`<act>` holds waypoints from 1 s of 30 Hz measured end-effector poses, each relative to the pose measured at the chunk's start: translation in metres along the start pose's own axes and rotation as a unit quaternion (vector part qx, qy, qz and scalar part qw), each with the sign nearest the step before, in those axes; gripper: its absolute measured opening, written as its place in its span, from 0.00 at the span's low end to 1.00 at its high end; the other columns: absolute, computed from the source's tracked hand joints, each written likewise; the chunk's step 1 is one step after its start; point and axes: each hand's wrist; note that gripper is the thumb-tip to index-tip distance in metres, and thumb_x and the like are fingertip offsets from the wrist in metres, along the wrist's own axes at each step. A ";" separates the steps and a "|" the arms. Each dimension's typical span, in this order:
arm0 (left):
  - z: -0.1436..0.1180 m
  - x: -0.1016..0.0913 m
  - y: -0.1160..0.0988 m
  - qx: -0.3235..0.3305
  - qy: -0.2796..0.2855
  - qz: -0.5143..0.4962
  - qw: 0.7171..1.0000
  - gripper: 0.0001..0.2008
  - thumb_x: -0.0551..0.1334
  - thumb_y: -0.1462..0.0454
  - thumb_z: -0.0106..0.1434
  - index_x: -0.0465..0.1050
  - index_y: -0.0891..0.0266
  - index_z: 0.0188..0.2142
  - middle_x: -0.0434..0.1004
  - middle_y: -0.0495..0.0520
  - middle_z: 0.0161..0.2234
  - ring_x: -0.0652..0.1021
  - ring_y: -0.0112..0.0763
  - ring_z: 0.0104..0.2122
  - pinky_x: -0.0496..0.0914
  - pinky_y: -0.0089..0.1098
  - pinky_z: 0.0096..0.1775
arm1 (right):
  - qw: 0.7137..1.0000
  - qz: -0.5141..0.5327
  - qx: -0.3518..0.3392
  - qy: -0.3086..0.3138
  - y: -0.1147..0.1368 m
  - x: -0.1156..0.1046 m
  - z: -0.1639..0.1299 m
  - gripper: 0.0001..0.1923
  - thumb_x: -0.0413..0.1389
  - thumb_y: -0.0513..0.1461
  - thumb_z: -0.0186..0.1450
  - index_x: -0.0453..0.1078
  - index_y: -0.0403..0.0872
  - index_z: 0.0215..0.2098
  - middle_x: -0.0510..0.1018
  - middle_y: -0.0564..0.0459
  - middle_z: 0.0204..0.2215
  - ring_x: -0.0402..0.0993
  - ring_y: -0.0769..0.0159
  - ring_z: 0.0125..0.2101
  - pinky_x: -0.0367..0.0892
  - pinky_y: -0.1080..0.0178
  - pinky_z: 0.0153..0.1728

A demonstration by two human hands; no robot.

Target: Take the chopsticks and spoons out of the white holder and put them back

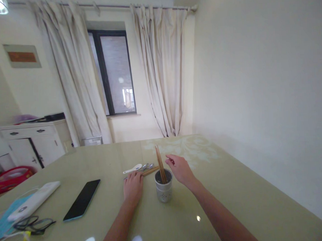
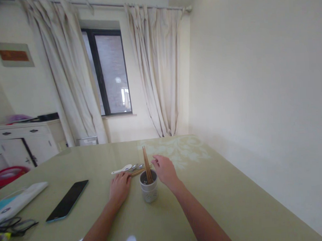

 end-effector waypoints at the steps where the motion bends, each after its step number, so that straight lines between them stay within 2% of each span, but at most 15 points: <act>1: 0.000 0.000 0.000 0.002 0.001 -0.001 1.000 0.14 0.54 0.62 0.75 0.79 0.56 0.49 0.79 0.59 0.53 0.77 0.45 0.55 0.71 0.43 0.53 | 1.000 0.007 0.007 -0.011 -0.004 0.000 -0.004 0.13 0.56 0.39 0.70 0.81 0.47 0.47 0.86 0.43 0.40 0.81 0.56 0.38 0.69 0.59 0.41; 4: -0.001 -0.002 -0.001 0.009 0.002 -0.006 1.000 0.13 0.54 0.63 0.75 0.79 0.57 0.46 0.79 0.58 0.51 0.78 0.43 0.53 0.72 0.40 0.51 | 0.999 0.031 0.014 -0.032 -0.012 0.002 -0.016 0.16 0.53 0.42 0.72 0.79 0.45 0.50 0.86 0.44 0.40 0.81 0.57 0.37 0.71 0.59 0.40; 11: 0.001 0.003 0.005 0.006 0.013 -0.039 0.999 0.11 0.56 0.64 0.73 0.79 0.59 0.44 0.79 0.58 0.49 0.78 0.42 0.51 0.71 0.37 0.53 | 0.983 0.157 0.030 -0.092 -0.019 0.023 -0.048 0.19 0.51 0.50 0.74 0.77 0.47 0.47 0.83 0.47 0.39 0.79 0.59 0.37 0.72 0.61 0.36; 15: 0.004 0.010 0.011 0.008 0.008 -0.055 0.998 0.11 0.56 0.64 0.72 0.79 0.61 0.44 0.80 0.59 0.49 0.77 0.43 0.52 0.69 0.37 0.55 | 0.984 0.162 0.017 -0.074 -0.022 0.033 -0.057 0.19 0.49 0.51 0.75 0.78 0.49 0.45 0.82 0.47 0.42 0.79 0.60 0.40 0.71 0.62 0.37; 19: 0.003 0.012 0.013 0.014 0.028 -0.041 0.999 0.12 0.55 0.64 0.73 0.78 0.61 0.44 0.80 0.59 0.48 0.78 0.43 0.51 0.69 0.39 0.54 | 0.986 0.155 0.005 -0.061 -0.021 0.036 -0.061 0.18 0.50 0.49 0.76 0.78 0.48 0.44 0.81 0.49 0.40 0.78 0.63 0.37 0.71 0.64 0.36; 23: -0.004 0.004 0.011 0.021 0.022 -0.004 1.000 0.14 0.51 0.64 0.74 0.76 0.61 0.44 0.80 0.62 0.49 0.78 0.47 0.52 0.70 0.43 0.52 | 0.986 0.139 0.012 -0.087 -0.017 0.035 -0.064 0.16 0.52 0.49 0.75 0.77 0.48 0.40 0.80 0.50 0.36 0.77 0.64 0.32 0.71 0.63 0.33; 26: -0.007 -0.006 0.007 0.003 0.016 -0.044 0.999 0.15 0.48 0.63 0.76 0.73 0.61 0.45 0.82 0.61 0.44 0.82 0.46 0.46 0.72 0.42 0.47 | 0.986 0.131 0.022 -0.100 -0.014 0.034 -0.066 0.16 0.52 0.49 0.75 0.76 0.49 0.40 0.79 0.50 0.38 0.77 0.63 0.33 0.71 0.63 0.32; 28: -0.009 -0.015 0.001 -0.028 -0.030 -0.122 0.992 0.15 0.47 0.61 0.77 0.71 0.60 0.47 0.83 0.60 0.42 0.83 0.44 0.41 0.75 0.40 0.43 | 0.986 0.123 0.006 -0.115 -0.012 0.032 -0.068 0.14 0.52 0.48 0.75 0.77 0.50 0.42 0.78 0.49 0.41 0.77 0.60 0.39 0.73 0.61 0.38; 30: -0.014 -0.024 -0.009 -0.013 -0.131 -0.211 0.969 0.15 0.48 0.58 0.77 0.71 0.59 0.49 0.84 0.59 0.44 0.84 0.43 0.42 0.77 0.39 0.42 | 0.984 0.113 -0.024 -0.135 -0.008 0.030 -0.070 0.13 0.52 0.46 0.76 0.77 0.51 0.45 0.78 0.48 0.43 0.76 0.58 0.45 0.72 0.58 0.47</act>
Point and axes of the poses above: each hand's wrist, its own z-axis towards the middle knuckle, its own x-axis out of the palm, y = z × x
